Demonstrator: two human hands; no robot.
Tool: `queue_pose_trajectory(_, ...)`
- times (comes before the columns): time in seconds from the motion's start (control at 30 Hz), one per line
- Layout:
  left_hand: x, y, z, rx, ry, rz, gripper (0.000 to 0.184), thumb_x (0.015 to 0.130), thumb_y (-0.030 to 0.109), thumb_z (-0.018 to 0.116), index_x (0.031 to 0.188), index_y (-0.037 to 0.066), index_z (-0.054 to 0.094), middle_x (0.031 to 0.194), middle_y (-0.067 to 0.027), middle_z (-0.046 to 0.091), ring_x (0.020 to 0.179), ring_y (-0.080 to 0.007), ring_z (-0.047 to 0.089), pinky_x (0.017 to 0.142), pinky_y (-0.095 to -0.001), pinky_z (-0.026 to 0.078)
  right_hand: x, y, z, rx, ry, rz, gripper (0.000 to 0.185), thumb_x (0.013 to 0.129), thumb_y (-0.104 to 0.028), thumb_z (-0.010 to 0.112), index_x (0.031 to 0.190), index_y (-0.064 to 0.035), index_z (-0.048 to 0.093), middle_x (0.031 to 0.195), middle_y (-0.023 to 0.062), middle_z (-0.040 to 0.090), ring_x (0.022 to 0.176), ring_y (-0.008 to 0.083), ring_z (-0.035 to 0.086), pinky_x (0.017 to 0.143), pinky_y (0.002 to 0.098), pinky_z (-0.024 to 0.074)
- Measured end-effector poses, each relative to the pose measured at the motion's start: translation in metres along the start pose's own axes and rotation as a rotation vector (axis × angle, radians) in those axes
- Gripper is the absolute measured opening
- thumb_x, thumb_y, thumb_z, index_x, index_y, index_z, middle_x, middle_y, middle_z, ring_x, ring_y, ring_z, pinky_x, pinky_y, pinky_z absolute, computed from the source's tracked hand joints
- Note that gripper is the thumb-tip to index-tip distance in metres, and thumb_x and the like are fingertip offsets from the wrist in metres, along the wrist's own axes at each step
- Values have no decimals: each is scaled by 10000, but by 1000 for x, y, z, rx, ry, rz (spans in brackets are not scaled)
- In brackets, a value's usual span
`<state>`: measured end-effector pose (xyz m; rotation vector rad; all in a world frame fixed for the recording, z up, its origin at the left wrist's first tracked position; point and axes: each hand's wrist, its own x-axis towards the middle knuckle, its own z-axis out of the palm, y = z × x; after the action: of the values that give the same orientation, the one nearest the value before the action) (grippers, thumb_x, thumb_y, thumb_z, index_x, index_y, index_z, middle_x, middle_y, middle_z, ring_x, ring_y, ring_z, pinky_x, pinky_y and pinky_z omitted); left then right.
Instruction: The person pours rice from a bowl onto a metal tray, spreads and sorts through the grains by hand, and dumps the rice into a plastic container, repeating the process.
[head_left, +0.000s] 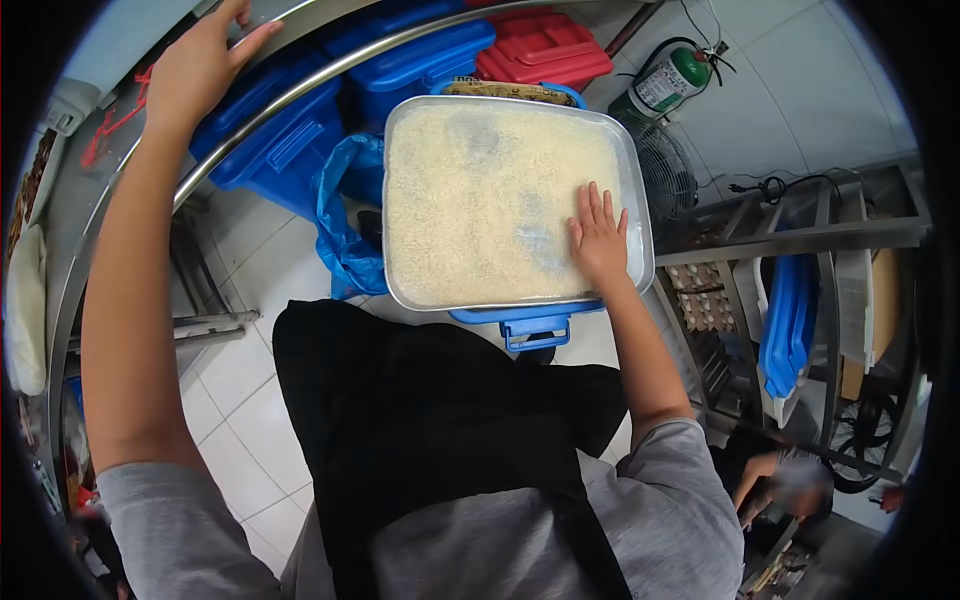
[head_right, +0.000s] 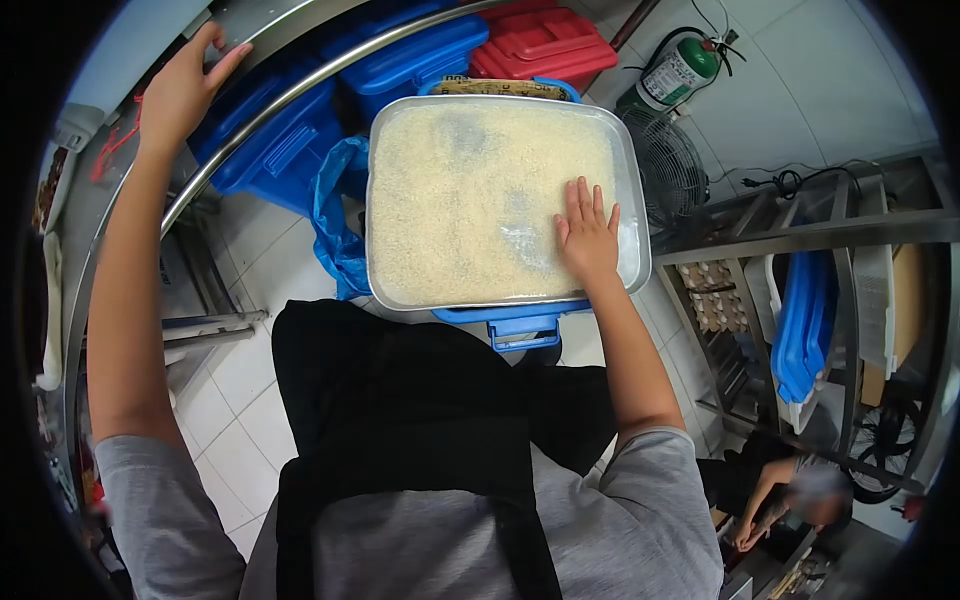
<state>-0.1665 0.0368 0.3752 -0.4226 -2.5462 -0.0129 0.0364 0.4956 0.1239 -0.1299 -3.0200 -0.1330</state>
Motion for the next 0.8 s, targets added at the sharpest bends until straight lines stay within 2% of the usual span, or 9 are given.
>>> queue_pose_trajectory(0.1,-1,0,1,-26,42,22,474,880,581,556,1019,129,523,680,-136,581,647,-344,588,597,-431,447,3,-17,13,123,-20,85,601,998,-398,345,1522,-135,214,1578,98,219,1460,306,177,1159,561,105)
queue_pose_trajectory(0.23,2,-5,6,15,22,15,476,887,584,545,1026,131,514,674,-146,559,626,-338,568,593,-436,437,17,-88,7,241,-52,-46,592,996,-386,353,1511,-118,235,1580,101,211,1452,320,202,1150,578,134)
queue_pose_trajectory(0.3,3,-3,2,85,-47,-18,527,868,635,523,1030,134,542,782,-150,653,755,-340,647,644,-439,486,17,-116,11,314,-32,-71,591,998,-391,346,1512,-122,233,1579,97,213,1450,317,206,1151,575,131)
queue_pose_trajectory(0.33,2,-5,7,20,70,62,473,887,597,533,975,134,498,658,-137,574,605,-334,571,564,-431,432,17,-125,5,336,-53,-144,591,999,-394,340,1512,-121,231,1579,97,215,1451,315,204,1153,573,127)
queue_pose_trajectory(0.37,3,-9,11,12,69,75,473,887,597,533,975,134,498,658,-137,574,605,-334,571,564,-431,432,17,-129,-2,358,-74,-220,591,1001,-396,333,1512,-120,230,1578,96,217,1452,312,201,1154,571,124)
queue_pose_trajectory(0.47,4,-13,16,27,84,67,480,884,597,544,946,127,469,565,-116,455,502,-300,449,509,-421,381,44,-92,2,265,-7,-87,587,1005,-399,318,1515,-124,226,1577,90,223,1457,302,189,1156,567,115)
queue_pose_trajectory(0.57,3,-9,12,20,33,20,488,883,601,542,943,123,463,566,-115,449,501,-295,431,507,-413,381,70,-39,14,189,62,69,583,1007,-398,312,1517,-129,226,1578,85,220,1458,296,190,1158,562,119)
queue_pose_trajectory(0.63,3,-8,11,26,20,18,491,882,602,542,946,121,462,567,-114,444,504,-292,424,510,-408,382,74,-38,15,207,80,136,580,1008,-397,310,1517,-131,227,1580,83,218,1457,294,193,1158,559,124)
queue_pose_trajectory(0.8,3,-8,10,1,24,18,496,883,603,541,971,120,473,576,-111,449,518,-287,426,524,-401,388,58,-111,13,335,-53,-187,563,1010,-393,294,1517,-157,230,1585,69,206,1457,275,201,1167,538,131)
